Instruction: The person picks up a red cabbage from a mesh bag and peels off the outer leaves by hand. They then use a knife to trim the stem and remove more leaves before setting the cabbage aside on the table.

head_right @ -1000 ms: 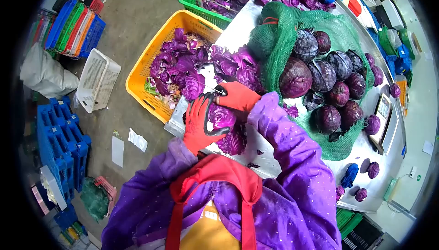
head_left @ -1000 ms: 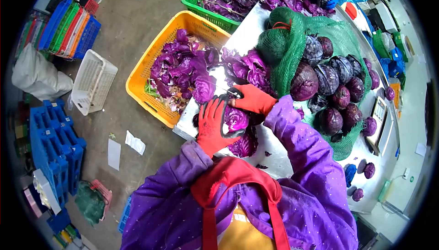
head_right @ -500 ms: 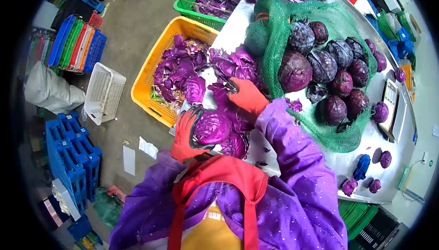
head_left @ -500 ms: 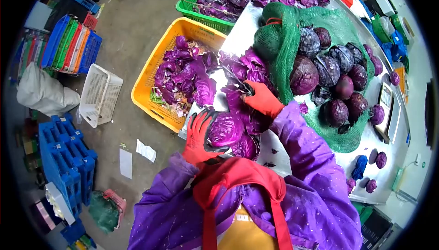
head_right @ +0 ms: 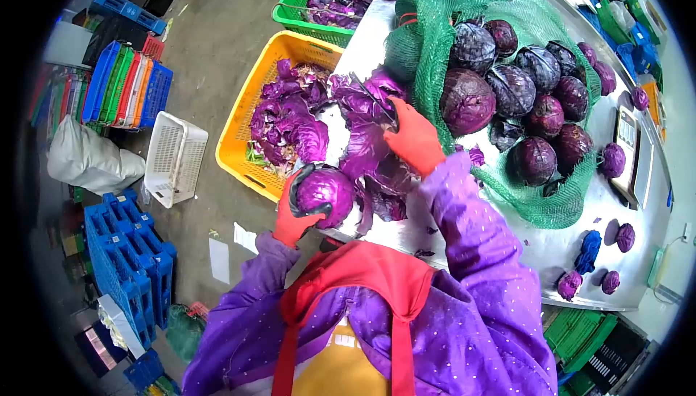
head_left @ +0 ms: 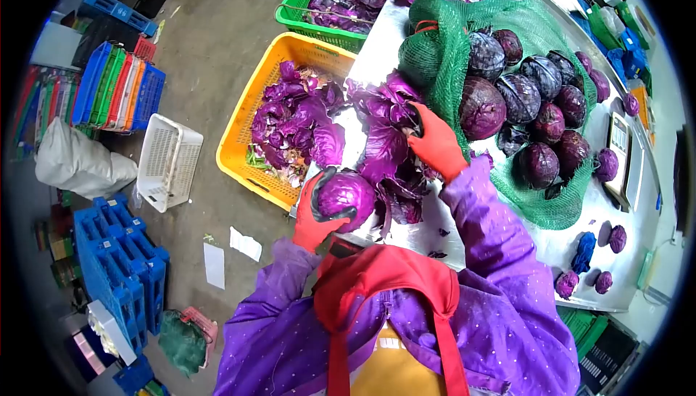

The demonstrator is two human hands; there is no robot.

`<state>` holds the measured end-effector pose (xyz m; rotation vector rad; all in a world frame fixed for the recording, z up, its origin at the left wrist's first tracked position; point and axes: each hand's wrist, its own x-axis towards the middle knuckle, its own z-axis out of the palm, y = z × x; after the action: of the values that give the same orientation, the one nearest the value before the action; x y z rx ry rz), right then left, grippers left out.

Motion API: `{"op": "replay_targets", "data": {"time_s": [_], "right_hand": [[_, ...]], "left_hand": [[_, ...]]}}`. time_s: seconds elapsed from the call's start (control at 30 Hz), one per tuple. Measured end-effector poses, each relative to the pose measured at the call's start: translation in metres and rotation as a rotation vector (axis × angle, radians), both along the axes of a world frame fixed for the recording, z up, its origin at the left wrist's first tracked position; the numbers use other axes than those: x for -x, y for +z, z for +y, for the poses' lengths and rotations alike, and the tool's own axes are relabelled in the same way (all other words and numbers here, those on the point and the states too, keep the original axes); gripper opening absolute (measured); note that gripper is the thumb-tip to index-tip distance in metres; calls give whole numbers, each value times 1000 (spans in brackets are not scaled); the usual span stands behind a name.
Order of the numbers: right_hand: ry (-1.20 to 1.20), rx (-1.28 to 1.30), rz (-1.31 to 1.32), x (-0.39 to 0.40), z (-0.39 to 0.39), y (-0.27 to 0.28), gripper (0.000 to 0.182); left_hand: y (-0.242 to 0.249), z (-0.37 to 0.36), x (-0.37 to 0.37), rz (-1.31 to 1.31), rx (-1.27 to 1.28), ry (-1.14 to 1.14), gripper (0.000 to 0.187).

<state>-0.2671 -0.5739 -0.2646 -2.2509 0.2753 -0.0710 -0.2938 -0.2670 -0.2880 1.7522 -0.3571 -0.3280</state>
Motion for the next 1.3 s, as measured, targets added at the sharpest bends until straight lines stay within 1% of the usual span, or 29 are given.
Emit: {"op": "replay_targets", "data": {"time_s": [0.03,0.07,0.13,0.17,0.23,0.3,0.37,0.43,0.47,0.57,0.6,0.63,0.7,0.73,0.77,0.8,0.83,0.9,0.93,0.97,1.03,1.07,1.1,1.13,1.17,1.2,1.23,1.27,1.3], "right_hand": [[-22,22,-116,10,6,13,53],[31,-41,-93,21,14,20,50],[125,-138,14,48,37,45,47],[193,-163,54,61,49,28,49],[218,-132,88,70,74,15,57],[162,-81,170,66,86,20,59],[199,-11,138,54,82,-5,54],[209,51,202,41,74,-32,52],[235,36,228,33,73,-29,52],[241,-3,245,18,69,-20,47],[242,-11,254,18,70,-10,43],[259,-10,216,18,72,-3,42],[313,-12,160,23,80,5,40],[347,-38,104,22,85,2,39],[355,-39,126,20,85,5,39],[354,-39,140,16,82,10,39],[348,-39,159,15,77,13,39],[290,58,202,8,57,6,42],[251,80,181,9,43,-4,42],[211,97,157,9,30,-13,41],[165,157,114,8,6,-9,42],[76,246,92,10,3,0,42],[4,237,53,9,6,20,44],[-39,159,2,6,9,38,46],[-82,81,-47,5,15,53,47],[-21,-4,-165,9,22,59,54],[120,-204,-162,12,27,63,60],[200,-267,-141,18,40,72,63],[278,-329,-118,22,54,79,65]], "left_hand": [[-1,-2,0,52,60,28,91],[2,-2,-2,70,87,35,87],[-17,6,-6,149,139,72,85],[-24,8,-9,189,164,88,84],[-18,5,-14,244,201,109,80],[-14,3,-15,278,201,132,79],[-14,5,-12,287,208,137,76],[-11,11,-16,349,181,150,74],[-11,16,-18,436,253,173,74],[-8,26,-21,264,367,153,78],[9,25,-19,86,195,150,81],[24,24,-15,-53,50,135,90],[52,18,-8,-419,-445,-28,104],[47,10,-6,-372,-522,-50,110],[43,5,-7,-331,-599,-72,115],[45,7,-12,-343,-642,-62,107],[35,15,-19,-282,-509,-57,107],[-1,36,-36,-160,-239,-36,107],[-4,38,-41,169,86,35,96],[-12,45,-45,337,196,91,83],[-7,49,-42,412,397,154,66],[-5,48,-39,544,498,196,63],[-2,45,-35,675,603,241,60],[0,41,-32,804,712,287,58],[0,35,-32,893,862,254,58],[1,27,-34,980,1010,214,58],[2,18,-37,1066,1157,164,59],[7,4,-35,952,1040,204,62],[10,0,-35,1062,1096,118,62]]}}
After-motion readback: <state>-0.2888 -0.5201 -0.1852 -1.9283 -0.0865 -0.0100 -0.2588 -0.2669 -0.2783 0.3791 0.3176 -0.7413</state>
